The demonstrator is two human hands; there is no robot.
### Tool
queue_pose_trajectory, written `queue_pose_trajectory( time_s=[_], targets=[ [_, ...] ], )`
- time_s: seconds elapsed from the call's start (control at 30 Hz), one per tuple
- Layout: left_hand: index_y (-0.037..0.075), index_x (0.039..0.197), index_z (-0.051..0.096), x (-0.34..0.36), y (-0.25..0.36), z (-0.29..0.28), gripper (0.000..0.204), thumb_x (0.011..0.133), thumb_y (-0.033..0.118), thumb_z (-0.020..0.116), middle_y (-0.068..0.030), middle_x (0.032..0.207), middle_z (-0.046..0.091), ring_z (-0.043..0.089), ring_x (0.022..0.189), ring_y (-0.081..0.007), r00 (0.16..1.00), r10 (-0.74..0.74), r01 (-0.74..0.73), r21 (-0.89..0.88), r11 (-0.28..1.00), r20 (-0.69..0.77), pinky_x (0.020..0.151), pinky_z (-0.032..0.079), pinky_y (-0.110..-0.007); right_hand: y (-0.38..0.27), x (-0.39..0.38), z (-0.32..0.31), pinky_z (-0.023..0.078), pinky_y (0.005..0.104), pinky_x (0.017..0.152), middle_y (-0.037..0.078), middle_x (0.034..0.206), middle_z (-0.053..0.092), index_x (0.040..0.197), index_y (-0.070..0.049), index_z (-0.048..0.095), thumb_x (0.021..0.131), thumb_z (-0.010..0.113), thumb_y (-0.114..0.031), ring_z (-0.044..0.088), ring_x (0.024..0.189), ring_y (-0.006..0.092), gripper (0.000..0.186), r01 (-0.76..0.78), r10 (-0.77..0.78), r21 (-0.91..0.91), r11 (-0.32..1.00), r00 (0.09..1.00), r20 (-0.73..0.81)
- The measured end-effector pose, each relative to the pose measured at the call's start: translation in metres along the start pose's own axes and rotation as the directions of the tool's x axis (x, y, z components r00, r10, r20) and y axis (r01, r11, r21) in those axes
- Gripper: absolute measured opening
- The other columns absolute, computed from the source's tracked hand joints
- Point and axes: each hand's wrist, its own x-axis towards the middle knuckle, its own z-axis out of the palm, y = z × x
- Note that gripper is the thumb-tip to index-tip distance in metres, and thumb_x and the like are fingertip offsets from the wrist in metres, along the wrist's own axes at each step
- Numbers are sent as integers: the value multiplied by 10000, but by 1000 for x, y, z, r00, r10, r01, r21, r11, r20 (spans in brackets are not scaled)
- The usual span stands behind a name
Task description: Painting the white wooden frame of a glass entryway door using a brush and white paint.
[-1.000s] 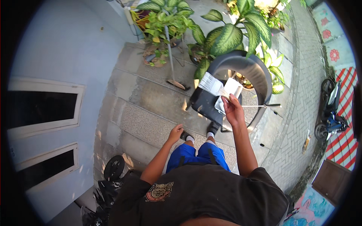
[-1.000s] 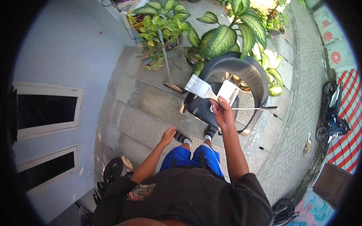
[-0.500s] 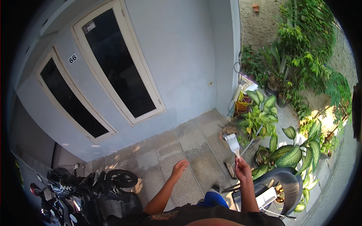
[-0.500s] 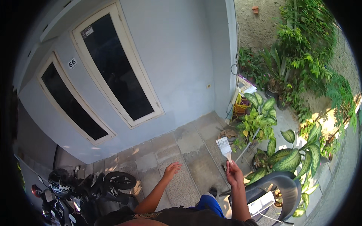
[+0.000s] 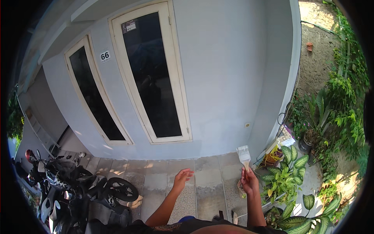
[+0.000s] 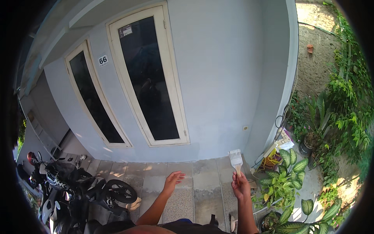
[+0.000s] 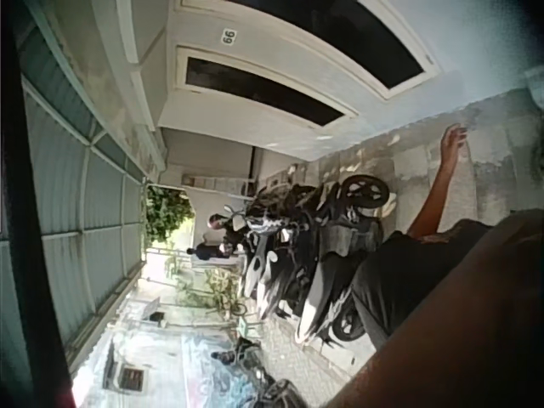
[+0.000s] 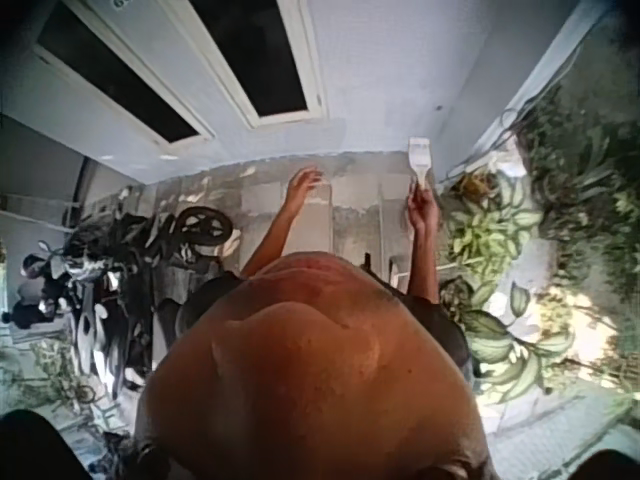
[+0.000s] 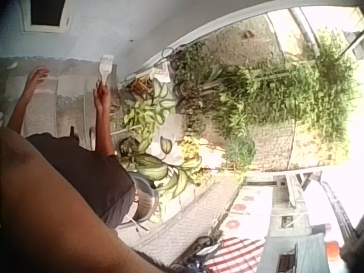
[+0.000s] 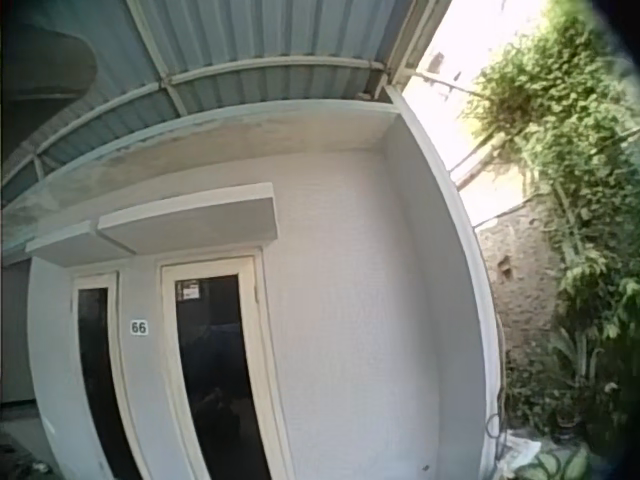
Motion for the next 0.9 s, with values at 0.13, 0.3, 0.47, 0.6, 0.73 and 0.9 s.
queue_pose_trajectory(
  time_s=[0.13,0.3,0.47,0.6,0.73,0.9],
  targets=[
    [83,1274,557,44,11,-17,289,1023,207,491,-65,1194,673,619,1038,-147,997,42,-43,-25,999,-58,881,471,-311,-9,92,75,512,277,652,72,1146,664,1344,-123,450,939,541,-91,661,883,143,416,13,-17,-235,972,1000,-15],
    [71,1271,556,117,25,-72,289,1023,207,497,-84,1194,669,621,1032,-151,985,154,-151,46,987,-73,878,467,-305,-2,217,186,393,251,543,73,939,619,1304,-116,417,892,505,-10,523,658,118,434,106,-71,-294,950,989,128],
    [69,1264,554,194,52,-142,286,1033,213,468,-98,1175,673,626,1043,-181,959,237,-223,103,969,-156,903,475,-329,8,337,308,272,227,466,38,802,509,1307,-84,409,864,470,21,316,508,68,460,292,-203,-313,904,936,288],
    [62,1266,552,249,80,-191,282,1022,191,491,-99,1176,673,626,1034,-180,939,294,-272,138,952,-179,877,462,-311,12,414,417,266,227,466,19,781,504,1306,-86,439,948,464,-80,308,503,59,358,455,-329,-296,840,860,389],
    [60,1260,557,302,115,-223,274,1013,168,508,-107,1176,673,625,1023,-177,933,320,-294,168,941,-163,868,462,-309,-2,484,542,276,224,470,12,786,518,1275,-80,474,1009,470,-203,327,514,52,292,615,-455,-219,757,738,499],
    [49,1260,555,363,152,-234,275,1016,161,498,-113,1163,675,625,1029,-177,898,392,-351,214,911,-197,878,469,-314,-30,576,705,341,252,485,46,816,541,1248,-46,497,1003,502,-193,391,544,74,286,854,-653,-122,506,472,592]
  ],
)
